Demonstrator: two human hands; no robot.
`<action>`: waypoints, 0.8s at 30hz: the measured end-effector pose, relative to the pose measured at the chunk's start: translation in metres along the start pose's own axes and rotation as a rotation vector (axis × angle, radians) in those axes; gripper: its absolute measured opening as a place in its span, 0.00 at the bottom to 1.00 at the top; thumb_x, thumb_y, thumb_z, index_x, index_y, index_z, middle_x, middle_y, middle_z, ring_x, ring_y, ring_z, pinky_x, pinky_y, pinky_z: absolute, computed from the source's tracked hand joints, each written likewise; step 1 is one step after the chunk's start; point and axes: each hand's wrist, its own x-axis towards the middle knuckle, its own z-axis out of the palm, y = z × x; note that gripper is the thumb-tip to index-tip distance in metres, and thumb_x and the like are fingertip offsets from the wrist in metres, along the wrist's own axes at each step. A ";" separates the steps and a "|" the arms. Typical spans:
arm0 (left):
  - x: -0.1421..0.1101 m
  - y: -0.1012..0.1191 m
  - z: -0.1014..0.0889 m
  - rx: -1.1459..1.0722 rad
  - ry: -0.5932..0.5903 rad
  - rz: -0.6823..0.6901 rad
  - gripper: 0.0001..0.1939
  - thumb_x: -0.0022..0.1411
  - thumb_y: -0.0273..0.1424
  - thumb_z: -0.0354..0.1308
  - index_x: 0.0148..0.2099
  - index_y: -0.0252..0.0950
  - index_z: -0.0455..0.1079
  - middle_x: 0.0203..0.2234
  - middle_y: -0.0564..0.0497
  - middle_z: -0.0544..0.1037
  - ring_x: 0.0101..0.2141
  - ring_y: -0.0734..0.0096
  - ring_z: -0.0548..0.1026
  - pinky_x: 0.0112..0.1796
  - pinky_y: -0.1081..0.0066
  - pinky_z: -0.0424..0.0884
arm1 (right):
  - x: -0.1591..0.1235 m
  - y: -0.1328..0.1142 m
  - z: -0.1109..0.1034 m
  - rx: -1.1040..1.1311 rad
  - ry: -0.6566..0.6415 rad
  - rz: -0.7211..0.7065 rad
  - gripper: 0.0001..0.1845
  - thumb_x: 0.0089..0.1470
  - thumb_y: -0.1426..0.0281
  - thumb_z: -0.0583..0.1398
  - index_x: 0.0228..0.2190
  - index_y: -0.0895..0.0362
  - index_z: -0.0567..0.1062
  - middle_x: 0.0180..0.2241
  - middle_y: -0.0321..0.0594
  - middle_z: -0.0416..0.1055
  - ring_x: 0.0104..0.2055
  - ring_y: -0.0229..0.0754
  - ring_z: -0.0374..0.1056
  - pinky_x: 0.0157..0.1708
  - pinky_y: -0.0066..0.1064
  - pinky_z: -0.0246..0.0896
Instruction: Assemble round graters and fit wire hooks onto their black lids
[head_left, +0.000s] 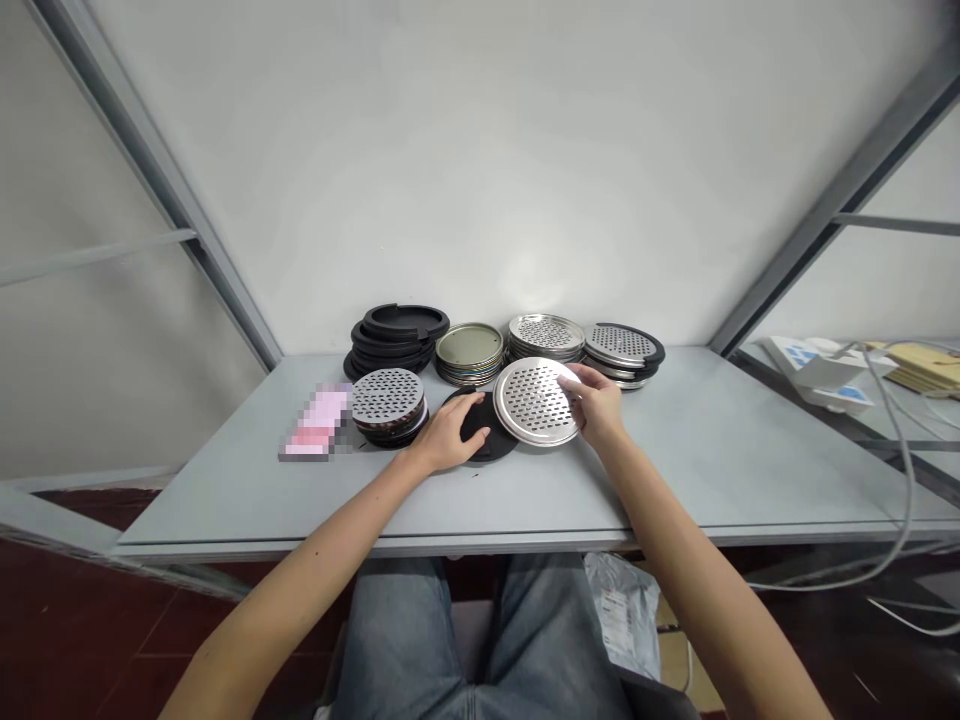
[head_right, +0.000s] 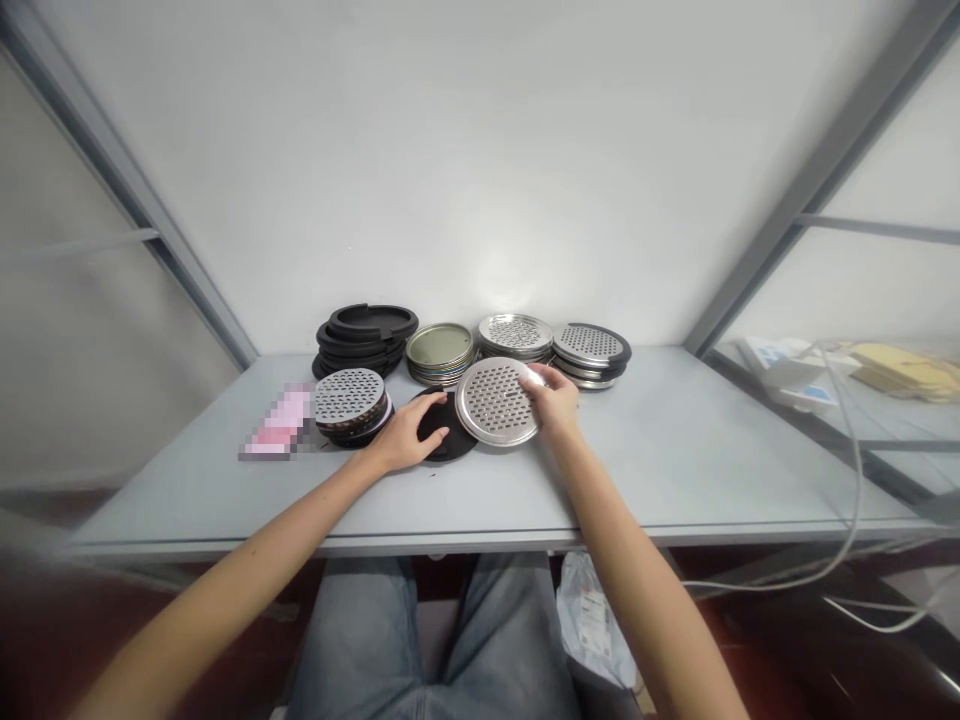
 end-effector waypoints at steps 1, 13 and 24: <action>0.001 0.001 0.001 -0.010 0.031 0.005 0.25 0.61 0.34 0.56 0.60 0.35 0.60 0.53 0.42 0.71 0.54 0.57 0.69 0.55 0.58 0.65 | -0.001 0.001 0.001 0.001 0.004 0.046 0.22 0.31 0.67 0.70 0.34 0.58 0.76 0.27 0.37 0.75 0.27 0.42 0.71 0.27 0.35 0.70; -0.007 -0.001 -0.005 0.113 -0.234 0.100 0.32 0.52 0.46 0.64 0.57 0.38 0.67 0.57 0.40 0.68 0.58 0.52 0.64 0.61 0.47 0.47 | 0.003 -0.006 -0.003 0.167 0.158 0.151 0.21 0.30 0.73 0.69 0.32 0.59 0.76 0.26 0.37 0.75 0.28 0.41 0.71 0.28 0.33 0.71; -0.003 -0.007 -0.004 -0.337 0.159 -0.074 0.27 0.66 0.46 0.48 0.57 0.31 0.66 0.51 0.42 0.74 0.52 0.58 0.71 0.54 0.62 0.64 | 0.013 -0.006 -0.014 0.337 0.102 0.202 0.19 0.39 0.69 0.64 0.38 0.52 0.73 0.32 0.33 0.73 0.33 0.38 0.70 0.33 0.31 0.71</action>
